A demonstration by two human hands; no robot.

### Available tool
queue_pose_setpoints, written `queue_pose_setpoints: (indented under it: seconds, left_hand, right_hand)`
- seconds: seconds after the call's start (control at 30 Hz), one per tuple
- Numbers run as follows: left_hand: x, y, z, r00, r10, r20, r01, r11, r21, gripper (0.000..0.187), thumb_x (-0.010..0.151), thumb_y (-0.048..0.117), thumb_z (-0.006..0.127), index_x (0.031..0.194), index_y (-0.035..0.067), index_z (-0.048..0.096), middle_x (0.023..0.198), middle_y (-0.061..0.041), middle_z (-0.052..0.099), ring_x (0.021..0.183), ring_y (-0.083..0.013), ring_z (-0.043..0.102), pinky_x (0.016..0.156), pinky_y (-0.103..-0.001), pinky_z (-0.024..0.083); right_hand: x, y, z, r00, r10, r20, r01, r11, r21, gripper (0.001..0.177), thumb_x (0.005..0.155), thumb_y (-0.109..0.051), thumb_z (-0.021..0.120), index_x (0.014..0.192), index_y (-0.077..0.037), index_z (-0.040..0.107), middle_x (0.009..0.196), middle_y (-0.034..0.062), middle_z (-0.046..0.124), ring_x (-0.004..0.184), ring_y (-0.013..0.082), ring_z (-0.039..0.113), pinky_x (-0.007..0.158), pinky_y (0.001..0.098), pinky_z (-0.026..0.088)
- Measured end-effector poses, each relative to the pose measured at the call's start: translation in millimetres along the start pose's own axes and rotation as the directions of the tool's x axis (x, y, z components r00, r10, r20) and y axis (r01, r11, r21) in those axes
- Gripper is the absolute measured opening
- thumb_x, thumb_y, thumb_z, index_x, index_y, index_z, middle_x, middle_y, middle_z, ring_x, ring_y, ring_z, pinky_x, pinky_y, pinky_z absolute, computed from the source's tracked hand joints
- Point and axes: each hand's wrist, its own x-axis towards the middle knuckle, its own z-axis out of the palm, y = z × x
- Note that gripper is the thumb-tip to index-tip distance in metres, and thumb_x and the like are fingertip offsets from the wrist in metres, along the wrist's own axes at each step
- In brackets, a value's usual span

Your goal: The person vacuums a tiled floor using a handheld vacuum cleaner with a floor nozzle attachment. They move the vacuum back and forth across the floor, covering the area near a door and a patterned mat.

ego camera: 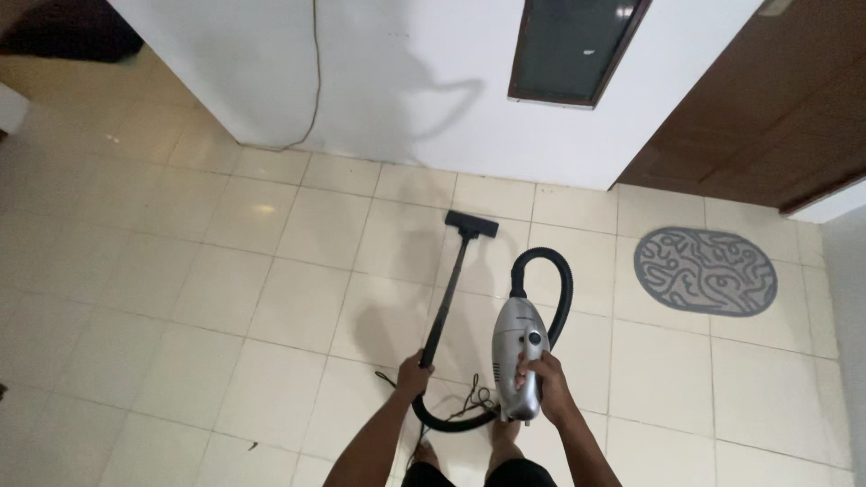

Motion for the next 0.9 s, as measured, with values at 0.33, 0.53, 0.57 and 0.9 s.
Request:
queue_pose_setpoints:
  seconds: [0.33,0.53,0.57,0.9]
  left_hand:
    - [115.6,103.9,60.2,0.998,-0.068,-0.014,0.068,0.998,0.016,0.048,0.087,0.019,0.076,0.132,0.009,0.062,0.092,-0.016,0.073,0.080,-0.0273,0.072,0.075,-0.040,0.058]
    - [108.4,129.8,106.8,0.973,-0.225,0.050,0.227,0.973,-0.033,0.043,0.090,0.019,0.070,0.131,0.011,0.060,0.096,-0.016,0.072,0.081,-0.0332,0.074,0.074,-0.045,0.061]
    - [105.4,130.2,110.4,0.981,-0.191,0.001,0.192,0.981,-0.009,0.043,0.089,0.018,0.071,0.130,0.011,0.061,0.098,-0.016,0.073,0.086,-0.0333,0.073,0.077,-0.045,0.060]
    - [22.4,112.4,115.9,0.977,-0.127,-0.170,0.144,0.985,0.093,0.043,0.085,0.014,0.075,0.126,0.015,0.065,0.105,-0.015,0.075,0.102,-0.0342,0.071,0.090,-0.046,0.057]
  right_hand:
    - [85.9,-60.9,-79.2,0.997,0.077,0.006,-0.077,0.997,0.005,0.030,0.077,-0.008,0.063,0.104,0.005,0.055,0.074,0.0065,0.053,0.062,0.0167,0.054,0.059,0.0319,0.049]
    - [111.5,-87.9,-96.9,0.997,0.070,-0.018,-0.071,0.996,-0.047,0.030,0.078,-0.006,0.061,0.106,0.005,0.055,0.075,0.0082,0.056,0.063,0.0175,0.057,0.060,0.0323,0.051]
    - [111.6,-89.3,-99.3,0.997,0.074,-0.012,-0.075,0.997,-0.037,0.030,0.078,-0.005,0.061,0.106,0.004,0.055,0.075,0.0085,0.057,0.063,0.0176,0.057,0.060,0.0323,0.051]
    - [52.1,-75.9,-98.0,0.997,0.074,-0.004,-0.074,0.994,-0.080,0.029,0.078,-0.006,0.062,0.104,0.005,0.056,0.075,0.0097,0.057,0.062,0.0176,0.058,0.059,0.0331,0.053]
